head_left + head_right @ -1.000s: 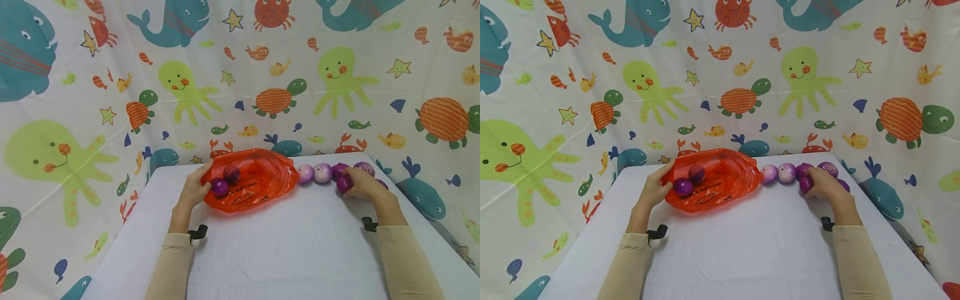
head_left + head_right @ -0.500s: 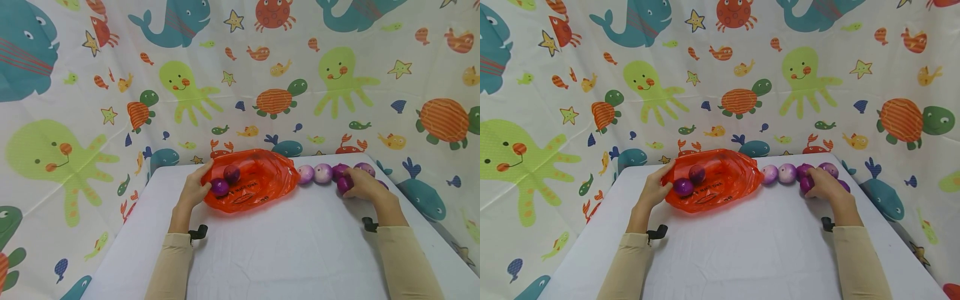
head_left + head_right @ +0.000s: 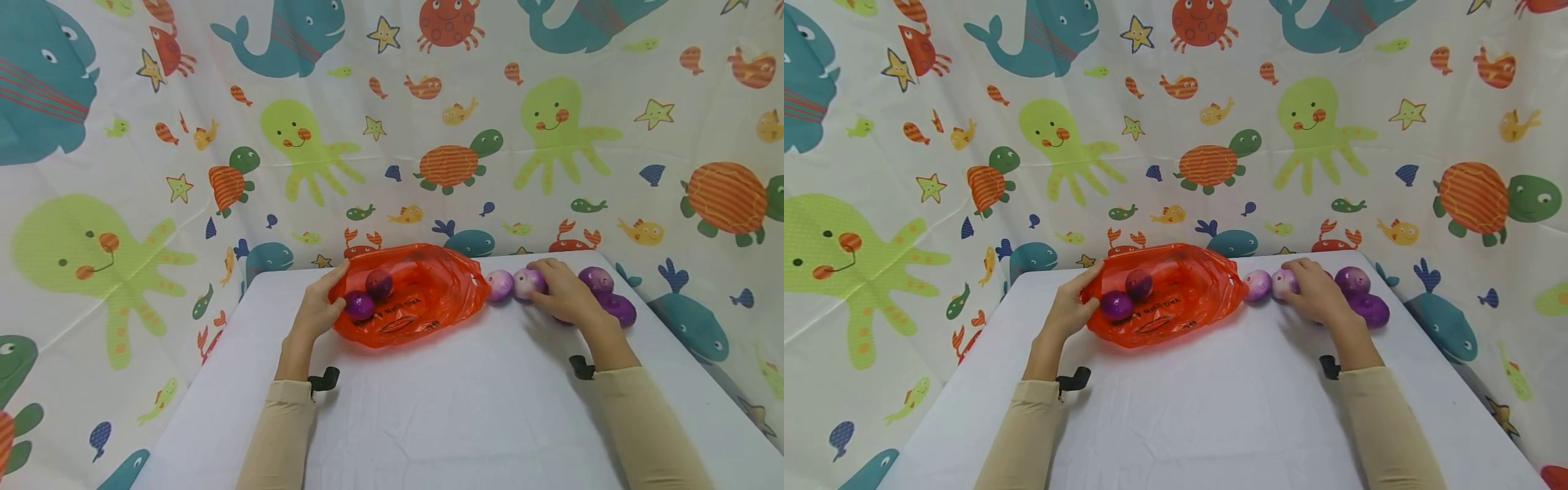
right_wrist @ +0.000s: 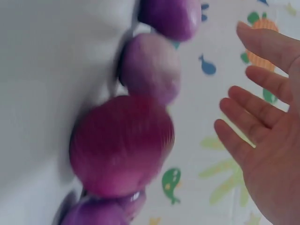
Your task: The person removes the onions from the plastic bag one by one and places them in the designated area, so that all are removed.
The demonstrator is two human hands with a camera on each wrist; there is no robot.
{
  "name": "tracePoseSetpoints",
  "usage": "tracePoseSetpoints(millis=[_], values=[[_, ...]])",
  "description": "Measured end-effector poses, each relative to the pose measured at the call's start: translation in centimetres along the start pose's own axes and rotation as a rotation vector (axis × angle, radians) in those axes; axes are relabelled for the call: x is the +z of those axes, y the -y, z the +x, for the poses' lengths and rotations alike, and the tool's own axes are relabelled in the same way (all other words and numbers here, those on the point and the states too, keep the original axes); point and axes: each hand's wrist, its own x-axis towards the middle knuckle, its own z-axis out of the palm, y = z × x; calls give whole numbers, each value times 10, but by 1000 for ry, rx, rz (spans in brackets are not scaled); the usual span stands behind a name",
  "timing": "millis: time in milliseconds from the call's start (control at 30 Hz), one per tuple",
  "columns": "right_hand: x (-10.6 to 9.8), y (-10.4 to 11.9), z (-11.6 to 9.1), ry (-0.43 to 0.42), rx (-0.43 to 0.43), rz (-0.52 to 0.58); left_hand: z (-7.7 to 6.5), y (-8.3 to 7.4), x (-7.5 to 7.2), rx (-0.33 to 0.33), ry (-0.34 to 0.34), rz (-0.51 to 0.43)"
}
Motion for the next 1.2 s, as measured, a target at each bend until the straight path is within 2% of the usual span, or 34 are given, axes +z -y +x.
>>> tracePoseSetpoints(millis=[300,667,800,1200], values=[[24,33,11,-43,-148,-11,0,0,0,10,-1,5],[44,69,22,-11,-203,19,0,4,1,0,3,-1],[51,84,25,-24,-230,18,-1,4,1,-1,0,1],[71,120,37,-195,-430,65,0,2,0,4,3,2]])
